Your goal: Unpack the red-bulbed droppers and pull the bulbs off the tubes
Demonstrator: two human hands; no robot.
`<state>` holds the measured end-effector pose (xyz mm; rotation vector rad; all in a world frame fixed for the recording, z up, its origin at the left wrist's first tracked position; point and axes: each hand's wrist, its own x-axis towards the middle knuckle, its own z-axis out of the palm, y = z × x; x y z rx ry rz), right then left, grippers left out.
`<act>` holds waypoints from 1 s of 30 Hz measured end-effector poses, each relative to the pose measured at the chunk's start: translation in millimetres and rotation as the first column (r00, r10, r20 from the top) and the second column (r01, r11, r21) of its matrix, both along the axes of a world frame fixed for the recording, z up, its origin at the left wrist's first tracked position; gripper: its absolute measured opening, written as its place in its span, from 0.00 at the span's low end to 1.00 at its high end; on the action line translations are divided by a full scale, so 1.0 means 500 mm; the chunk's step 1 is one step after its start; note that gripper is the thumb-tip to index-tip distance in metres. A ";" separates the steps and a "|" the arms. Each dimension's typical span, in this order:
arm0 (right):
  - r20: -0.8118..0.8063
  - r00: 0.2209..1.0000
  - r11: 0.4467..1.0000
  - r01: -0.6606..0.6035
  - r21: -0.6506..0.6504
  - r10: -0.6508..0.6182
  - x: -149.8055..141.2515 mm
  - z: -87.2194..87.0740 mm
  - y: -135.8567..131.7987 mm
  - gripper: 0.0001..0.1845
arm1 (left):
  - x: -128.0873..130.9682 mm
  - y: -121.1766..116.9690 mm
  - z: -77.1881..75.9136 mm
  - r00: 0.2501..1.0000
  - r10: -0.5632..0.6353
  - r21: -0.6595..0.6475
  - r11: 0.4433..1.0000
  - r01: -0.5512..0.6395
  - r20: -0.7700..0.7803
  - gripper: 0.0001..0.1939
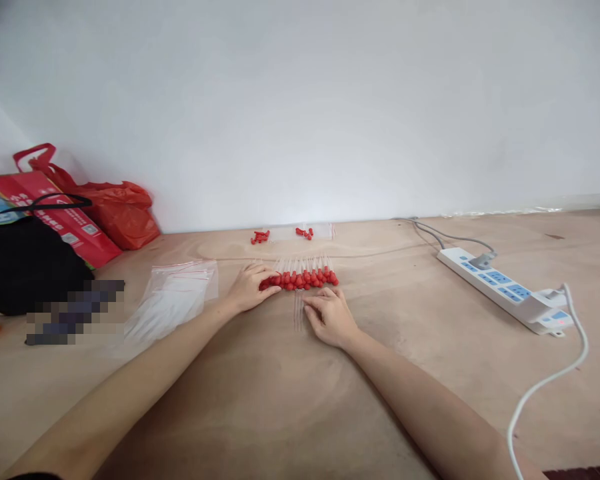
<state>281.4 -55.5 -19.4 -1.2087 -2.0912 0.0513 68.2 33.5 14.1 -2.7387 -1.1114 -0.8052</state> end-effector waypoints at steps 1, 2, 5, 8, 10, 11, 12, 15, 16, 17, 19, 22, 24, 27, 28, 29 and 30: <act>0.003 1.000 1.000 -0.003 0.008 0.003 0.000 -0.001 0.001 0.12 | 0.003 0.004 -0.006 0.999 -0.016 0.008 1.000 0.016 0.031 0.10; 0.007 1.000 1.000 -0.007 0.016 0.007 0.000 -0.001 0.001 0.12 | 0.004 0.006 -0.012 0.998 -0.026 0.013 1.000 0.025 0.061 0.09; 0.013 1.000 0.999 -0.012 0.034 0.012 0.001 -0.002 0.003 0.12 | 0.004 0.007 -0.021 0.991 -0.022 0.026 0.999 0.019 0.128 0.07; -0.005 1.000 0.999 -0.007 0.040 0.007 0.001 -0.003 0.004 0.11 | -0.007 -0.011 -0.015 0.976 -0.014 0.024 1.000 0.009 0.217 0.08; -0.030 0.999 0.999 -0.009 0.040 0.010 0.000 -0.004 0.003 0.10 | -0.023 -0.034 -0.007 0.956 0.007 -0.016 1.000 -0.002 0.293 0.09; -0.046 0.999 0.999 -0.013 0.043 0.015 0.000 -0.004 0.003 0.09 | -0.032 -0.048 -0.003 0.945 0.022 -0.044 0.999 -0.007 0.326 0.09; -0.065 0.998 0.999 -0.020 0.049 0.023 0.000 -0.004 0.003 0.08 | -0.041 -0.063 -0.001 0.938 0.035 -0.074 0.997 -0.010 0.346 0.08; -0.114 0.992 0.995 -0.047 0.093 0.058 -0.001 -0.004 0.002 0.10 | -0.065 -0.101 0.001 0.929 0.031 -0.116 0.993 0.013 0.368 0.07; -0.115 0.991 0.992 -0.057 0.109 0.069 -0.001 -0.004 0.001 0.12 | -0.071 -0.110 0.000 0.926 0.014 -0.110 0.994 0.030 0.378 0.07; -0.104 0.992 0.991 -0.064 0.121 0.077 -0.002 -0.004 0.000 0.15 | -0.075 -0.117 -0.002 0.921 -0.005 -0.096 0.994 0.046 0.390 0.07; -0.061 0.995 0.988 -0.076 0.137 0.085 -0.003 -0.004 -0.001 0.19 | -0.083 -0.125 -0.004 0.908 -0.033 -0.052 0.997 0.060 0.418 0.05; -0.003 0.996 0.984 -0.083 0.159 0.084 -0.004 -0.002 -0.005 0.22 | -0.100 -0.131 -0.007 0.895 -0.025 -0.007 0.999 0.032 0.446 0.05; 0.016 0.997 0.982 -0.081 0.168 0.080 -0.004 -0.001 -0.006 0.22 | -0.113 -0.135 -0.010 0.878 -0.006 0.013 1.000 0.000 0.478 0.06; 0.032 0.998 0.981 -0.061 0.182 0.056 -0.005 0.002 -0.007 0.24 | -0.117 -0.144 -0.012 0.874 -0.045 0.056 0.998 0.021 0.483 0.06; 0.038 0.998 0.980 -0.050 0.194 0.044 -0.005 0.004 -0.008 0.24 | -0.112 -0.146 -0.012 0.882 -0.084 0.067 0.996 0.059 0.464 0.06; 0.045 0.999 0.977 -0.039 0.209 0.030 -0.006 0.006 -0.008 0.25 | -0.103 -0.147 -0.012 0.889 -0.130 0.072 0.991 0.109 0.439 0.06; 0.054 0.998 0.974 -0.029 0.225 0.018 -0.006 0.007 -0.008 0.25 | -0.092 -0.147 -0.012 0.891 -0.180 0.073 0.984 0.165 0.417 0.06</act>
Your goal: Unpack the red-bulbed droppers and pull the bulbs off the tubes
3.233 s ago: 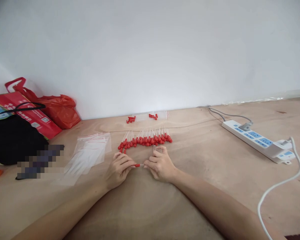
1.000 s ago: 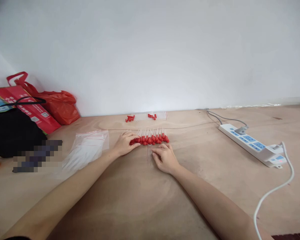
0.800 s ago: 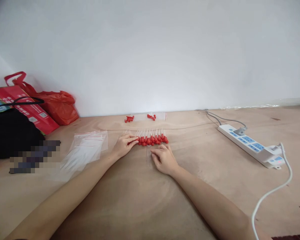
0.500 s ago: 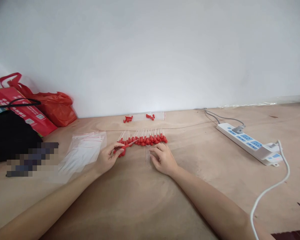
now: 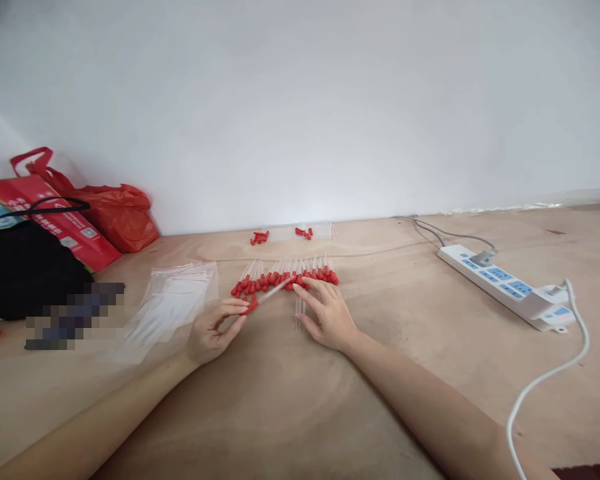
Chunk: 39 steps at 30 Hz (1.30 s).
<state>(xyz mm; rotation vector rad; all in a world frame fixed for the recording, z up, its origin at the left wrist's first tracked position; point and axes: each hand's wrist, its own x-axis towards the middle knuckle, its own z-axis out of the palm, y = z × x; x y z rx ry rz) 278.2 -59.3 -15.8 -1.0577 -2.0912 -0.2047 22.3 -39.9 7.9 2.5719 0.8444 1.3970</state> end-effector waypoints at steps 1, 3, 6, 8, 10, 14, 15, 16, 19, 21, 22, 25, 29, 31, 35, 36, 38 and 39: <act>0.012 1.000 1.000 0.009 0.017 -0.009 -0.001 0.001 0.000 0.25 | 0.012 0.002 0.000 0.998 -0.053 -0.002 0.999 0.053 -0.017 0.07; 0.047 0.999 0.999 0.015 0.042 -0.017 -0.004 0.003 0.000 0.24 | 0.036 0.008 0.000 0.989 -0.145 -0.015 0.989 0.145 -0.025 0.07; 0.100 0.995 0.998 0.006 0.059 -0.011 -0.009 0.002 0.002 0.19 | 0.059 0.018 -0.003 0.971 -0.238 -0.045 0.971 0.237 -0.030 0.07; 0.100 0.995 0.997 0.001 0.079 -0.009 -0.013 -0.001 0.003 0.14 | 0.063 0.021 -0.006 0.962 -0.270 -0.064 0.962 0.266 -0.044 0.07; 0.087 0.996 0.994 -0.003 0.106 -0.006 -0.017 -0.004 0.005 0.11 | 0.063 0.019 -0.009 0.961 -0.271 -0.079 0.961 0.267 -0.060 0.07; 0.076 0.997 0.985 0.001 0.172 -0.014 -0.023 -0.005 0.004 0.10 | 0.067 0.011 -0.011 0.970 -0.139 -0.060 0.990 0.130 -0.198 0.14; 0.074 0.997 0.982 0.000 0.190 -0.015 -0.023 -0.004 0.003 0.10 | 0.070 0.010 -0.012 0.964 -0.085 -0.033 0.996 0.080 -0.250 0.16; 0.074 0.997 0.979 -0.003 0.206 -0.013 -0.023 -0.003 0.002 0.10 | 0.072 0.010 -0.013 0.956 -0.037 0.002 0.999 0.039 -0.292 0.17; 0.084 0.996 0.972 -0.022 0.236 0.002 -0.023 0.001 -0.002 0.10 | 0.079 0.012 -0.018 0.941 0.020 0.079 0.997 0.007 -0.338 0.09; 0.096 0.995 0.969 -0.032 0.244 0.009 -0.023 0.003 -0.005 0.09 | 0.081 0.012 -0.021 0.941 0.002 0.095 0.995 0.032 -0.339 0.06; 0.102 0.995 0.969 -0.037 0.245 0.012 -0.023 0.004 -0.006 0.09 | 0.081 0.011 -0.021 0.940 -0.010 0.095 0.994 0.045 -0.341 0.06; 0.124 0.992 0.969 -0.059 0.240 0.029 -0.021 0.004 -0.009 0.09 | 0.075 0.007 -0.021 0.938 -0.043 0.096 0.992 0.080 -0.345 0.07; 0.095 0.995 0.977 -0.030 0.210 0.010 -0.001 0.002 -0.010 0.09 | 0.045 0.014 -0.021 0.942 -0.011 0.104 0.993 0.048 -0.335 0.09; 0.028 0.998 0.984 0.045 0.172 -0.050 0.008 0.000 -0.008 0.09 | 0.026 0.018 -0.021 0.945 0.044 0.108 0.994 -0.009 -0.323 0.08; -0.013 0.997 0.995 0.072 0.068 -0.072 -0.002 -0.005 -0.002 0.11 | 0.011 0.016 -0.023 0.954 0.105 0.041 0.994 -0.097 -0.279 0.07; -0.007 0.997 0.996 0.071 0.044 -0.071 -0.007 -0.006 -0.001 0.12 | 0.012 0.015 -0.023 0.959 0.128 0.023 0.992 -0.126 -0.254 0.08; -0.018 0.995 0.995 0.100 0.008 -0.100 -0.013 -0.009 0.000 0.14 | 0.017 0.015 -0.024 0.961 0.187 0.002 0.982 -0.191 -0.202 0.10; -0.033 0.992 0.992 0.122 -0.005 -0.122 -0.012 -0.010 0.000 0.15 | 0.020 0.016 -0.025 0.959 0.213 -0.008 0.976 -0.218 -0.187 0.10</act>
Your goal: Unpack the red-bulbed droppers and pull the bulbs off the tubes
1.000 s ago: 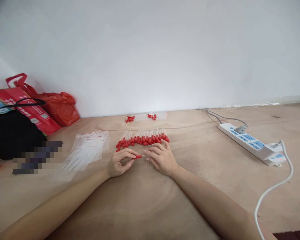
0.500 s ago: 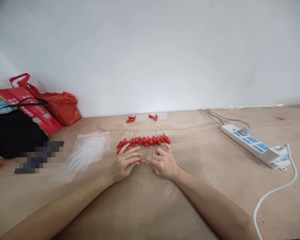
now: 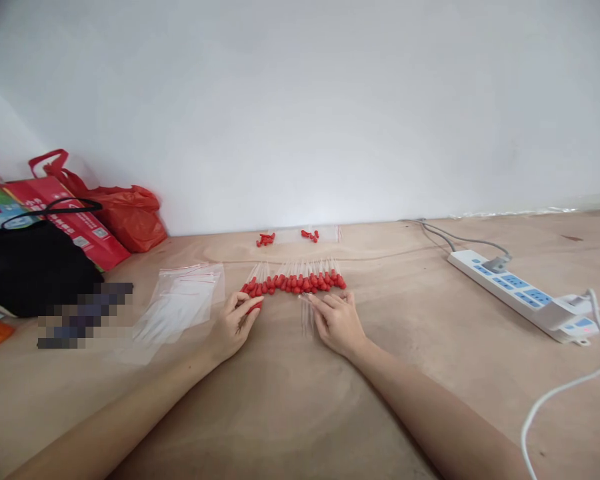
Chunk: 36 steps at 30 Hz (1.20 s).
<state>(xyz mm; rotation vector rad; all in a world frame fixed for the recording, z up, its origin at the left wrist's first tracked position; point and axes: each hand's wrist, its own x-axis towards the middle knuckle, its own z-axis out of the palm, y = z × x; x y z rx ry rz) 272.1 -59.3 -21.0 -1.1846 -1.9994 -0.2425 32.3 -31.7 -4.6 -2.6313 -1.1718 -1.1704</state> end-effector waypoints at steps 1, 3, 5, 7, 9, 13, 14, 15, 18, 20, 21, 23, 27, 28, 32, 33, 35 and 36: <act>-0.018 1.000 1.000 0.022 -0.011 -0.022 0.003 -0.001 -0.001 0.14 | 0.003 0.003 -0.001 1.000 0.025 -0.011 1.000 -0.024 0.017 0.11; -0.046 0.997 0.998 0.061 -0.034 -0.063 0.014 -0.001 -0.003 0.12 | 0.008 0.011 -0.002 0.996 0.066 -0.053 0.997 -0.062 0.060 0.10; -0.046 0.994 0.994 0.097 -0.057 -0.100 0.023 -0.001 -0.004 0.10 | 0.013 0.021 -0.004 0.991 0.092 -0.098 0.992 -0.083 0.095 0.05; -0.026 0.992 0.990 0.124 -0.066 -0.126 0.026 -0.003 -0.002 0.09 | 0.019 0.031 -0.005 0.992 0.093 -0.106 0.991 -0.083 0.088 0.01; 0.000 0.990 0.988 0.141 -0.058 -0.141 0.021 -0.007 0.001 0.10 | 0.024 0.039 -0.006 0.996 0.081 -0.078 0.994 -0.077 0.041 0.02; 0.047 0.988 0.987 0.150 -0.050 -0.148 0.001 -0.012 0.006 0.12 | 0.029 0.045 -0.004 0.990 0.120 -0.038 0.992 -0.123 -0.069 0.03; 0.058 0.988 0.988 0.145 -0.054 -0.142 -0.003 -0.011 0.005 0.12 | 0.029 0.044 -0.003 0.986 0.135 -0.039 0.990 -0.139 -0.093 0.04; 0.069 0.989 0.989 0.137 -0.061 -0.133 -0.007 -0.010 0.004 0.12 | 0.029 0.043 -0.002 0.983 0.147 -0.041 0.987 -0.153 -0.112 0.06; 0.099 0.989 0.989 0.115 -0.092 -0.105 -0.012 -0.003 -0.001 0.11 | 0.030 0.041 0.002 0.978 0.175 -0.037 0.983 -0.180 -0.116 0.09; 0.110 0.989 0.987 0.108 -0.117 -0.095 -0.012 0.001 -0.005 0.11 | 0.032 0.044 0.006 0.974 0.204 -0.025 0.978 -0.208 -0.098 0.09; 0.115 0.989 0.986 0.106 -0.129 -0.091 -0.012 0.003 -0.006 0.11 | 0.034 0.048 0.008 0.970 0.222 -0.018 0.974 -0.225 -0.094 0.09; 0.122 0.989 0.984 0.099 -0.147 -0.082 -0.012 0.006 -0.007 0.11 | 0.040 0.059 0.014 0.962 0.253 -0.012 0.967 -0.255 -0.102 0.08; 0.133 0.990 0.982 0.078 -0.174 -0.055 -0.011 0.010 -0.008 0.14 | 0.060 0.092 0.029 0.942 0.305 -0.055 0.948 -0.314 -0.140 0.09; 0.133 0.990 0.981 0.075 -0.179 -0.052 -0.011 0.010 -0.008 0.15 | 0.066 0.099 0.031 0.937 0.316 -0.077 0.941 -0.330 -0.151 0.09; 0.132 0.990 0.981 0.081 -0.177 -0.058 -0.010 0.010 -0.006 0.15 | 0.083 0.120 0.033 0.922 0.337 -0.142 0.920 -0.366 -0.193 0.08; 0.132 0.989 0.982 0.081 -0.173 -0.058 -0.010 0.009 -0.005 0.15 | 0.086 0.123 0.031 0.921 0.336 -0.148 0.919 -0.366 -0.195 0.08; 0.131 0.990 0.982 0.080 -0.169 -0.058 -0.010 0.008 -0.004 0.15 | 0.089 0.126 0.027 0.923 0.338 -0.148 0.919 -0.366 -0.183 0.07; 0.127 0.990 0.982 0.079 -0.169 -0.058 -0.010 0.008 -0.003 0.15 | 0.089 0.127 0.026 0.925 0.343 -0.140 0.920 -0.366 -0.166 0.07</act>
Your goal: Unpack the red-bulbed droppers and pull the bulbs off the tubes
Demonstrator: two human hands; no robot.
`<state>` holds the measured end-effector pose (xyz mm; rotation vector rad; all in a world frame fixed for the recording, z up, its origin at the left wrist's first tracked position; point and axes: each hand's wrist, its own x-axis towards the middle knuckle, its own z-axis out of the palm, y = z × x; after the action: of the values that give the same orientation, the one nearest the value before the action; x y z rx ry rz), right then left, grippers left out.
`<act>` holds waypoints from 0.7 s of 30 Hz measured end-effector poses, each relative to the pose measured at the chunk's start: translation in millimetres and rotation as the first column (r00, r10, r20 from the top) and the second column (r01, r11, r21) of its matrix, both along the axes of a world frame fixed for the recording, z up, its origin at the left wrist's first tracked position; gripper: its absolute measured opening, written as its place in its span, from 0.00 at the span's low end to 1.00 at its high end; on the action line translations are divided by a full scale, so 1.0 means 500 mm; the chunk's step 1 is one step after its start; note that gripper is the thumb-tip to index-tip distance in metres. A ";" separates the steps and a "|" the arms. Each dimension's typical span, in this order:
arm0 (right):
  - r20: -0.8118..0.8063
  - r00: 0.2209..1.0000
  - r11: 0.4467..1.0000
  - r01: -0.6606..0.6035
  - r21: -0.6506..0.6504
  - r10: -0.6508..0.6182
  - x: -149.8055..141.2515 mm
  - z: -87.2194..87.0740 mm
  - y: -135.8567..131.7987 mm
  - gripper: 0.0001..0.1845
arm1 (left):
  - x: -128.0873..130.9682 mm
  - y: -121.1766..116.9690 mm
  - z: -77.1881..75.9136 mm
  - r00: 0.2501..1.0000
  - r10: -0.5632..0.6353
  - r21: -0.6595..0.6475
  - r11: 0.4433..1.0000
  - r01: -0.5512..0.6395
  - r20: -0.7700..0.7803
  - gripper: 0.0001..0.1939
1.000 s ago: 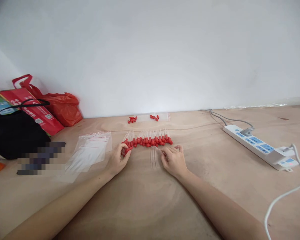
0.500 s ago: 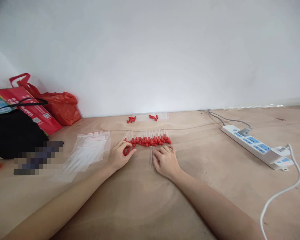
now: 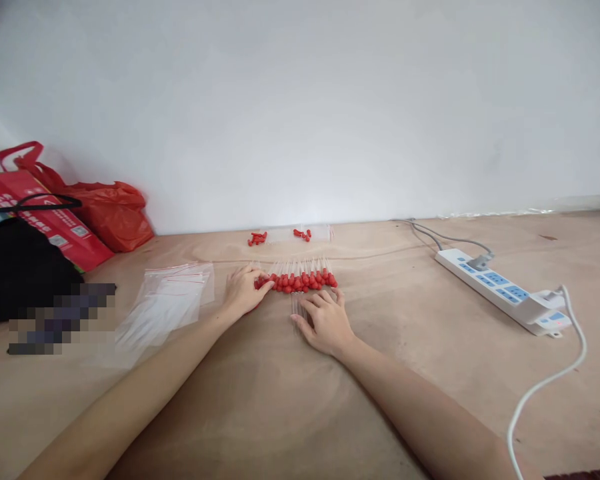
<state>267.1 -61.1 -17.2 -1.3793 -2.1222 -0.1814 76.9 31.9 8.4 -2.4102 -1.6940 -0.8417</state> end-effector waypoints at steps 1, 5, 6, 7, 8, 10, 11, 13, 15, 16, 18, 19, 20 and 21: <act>-0.005 1.000 1.000 0.001 0.002 -0.001 0.000 0.000 0.000 0.14 | 0.000 0.000 -0.001 1.000 0.002 0.023 1.000 -0.003 0.021 0.07; -0.043 0.999 0.999 -0.002 0.036 0.004 0.003 -0.002 0.002 0.13 | -0.014 -0.016 0.005 0.982 -0.053 0.190 0.982 0.018 0.181 0.06; -0.063 0.998 0.999 -0.007 0.054 0.010 0.005 -0.002 0.003 0.13 | -0.021 -0.026 0.007 0.970 -0.094 0.229 0.973 0.041 0.226 0.06; -0.086 0.996 0.997 -0.012 0.076 0.018 0.007 -0.003 0.003 0.12 | -0.029 -0.037 0.008 0.955 -0.138 0.258 0.964 0.068 0.264 0.06; -0.112 0.993 0.995 -0.015 0.102 0.027 0.008 -0.004 0.004 0.12 | -0.038 -0.049 0.008 0.940 -0.179 0.277 0.956 0.096 0.290 0.07; -0.156 0.987 0.987 -0.015 0.160 0.040 0.012 -0.006 0.004 0.13 | -0.056 -0.076 0.004 0.924 -0.249 0.284 0.945 0.165 0.292 0.07; -0.172 0.984 0.982 -0.012 0.188 0.045 0.013 -0.007 0.004 0.14 | -0.064 -0.088 0.001 0.920 -0.281 0.277 0.939 0.205 0.271 0.07; -0.185 0.981 0.972 -0.003 0.236 0.048 0.015 -0.008 0.004 0.17 | -0.077 -0.108 -0.007 0.907 -0.362 0.245 0.919 0.308 0.214 0.06; -0.167 0.984 0.963 -0.012 0.268 0.058 0.015 -0.006 0.003 0.19 | -0.081 -0.120 -0.013 0.877 -0.446 0.203 0.889 0.411 0.178 0.06; -0.144 0.987 0.961 -0.028 0.275 0.070 0.015 -0.004 0.002 0.20 | -0.079 -0.124 -0.016 0.861 -0.477 0.182 0.876 0.447 0.176 0.06; -0.079 0.992 0.960 -0.077 0.270 0.102 0.013 0.000 0.000 0.21 | -0.071 -0.129 -0.018 0.837 -0.505 0.147 0.863 0.483 0.209 0.06; -0.048 0.992 0.960 -0.100 0.262 0.117 0.012 0.001 0.000 0.21 | -0.066 -0.131 -0.019 0.829 -0.506 0.135 0.863 0.487 0.238 0.06; -0.020 0.992 0.960 -0.117 0.253 0.126 0.011 0.002 0.000 0.21 | -0.060 -0.132 -0.019 0.822 -0.503 0.123 0.864 0.488 0.269 0.06; 0.001 0.992 0.961 -0.126 0.247 0.130 0.010 0.003 0.000 0.20 | -0.055 -0.134 -0.020 0.813 -0.500 0.116 0.865 0.489 0.299 0.06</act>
<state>272.4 -61.1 -15.8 -1.0924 -2.0871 -0.3684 49.7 -35.1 -1.3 -2.8650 -1.0948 -1.3793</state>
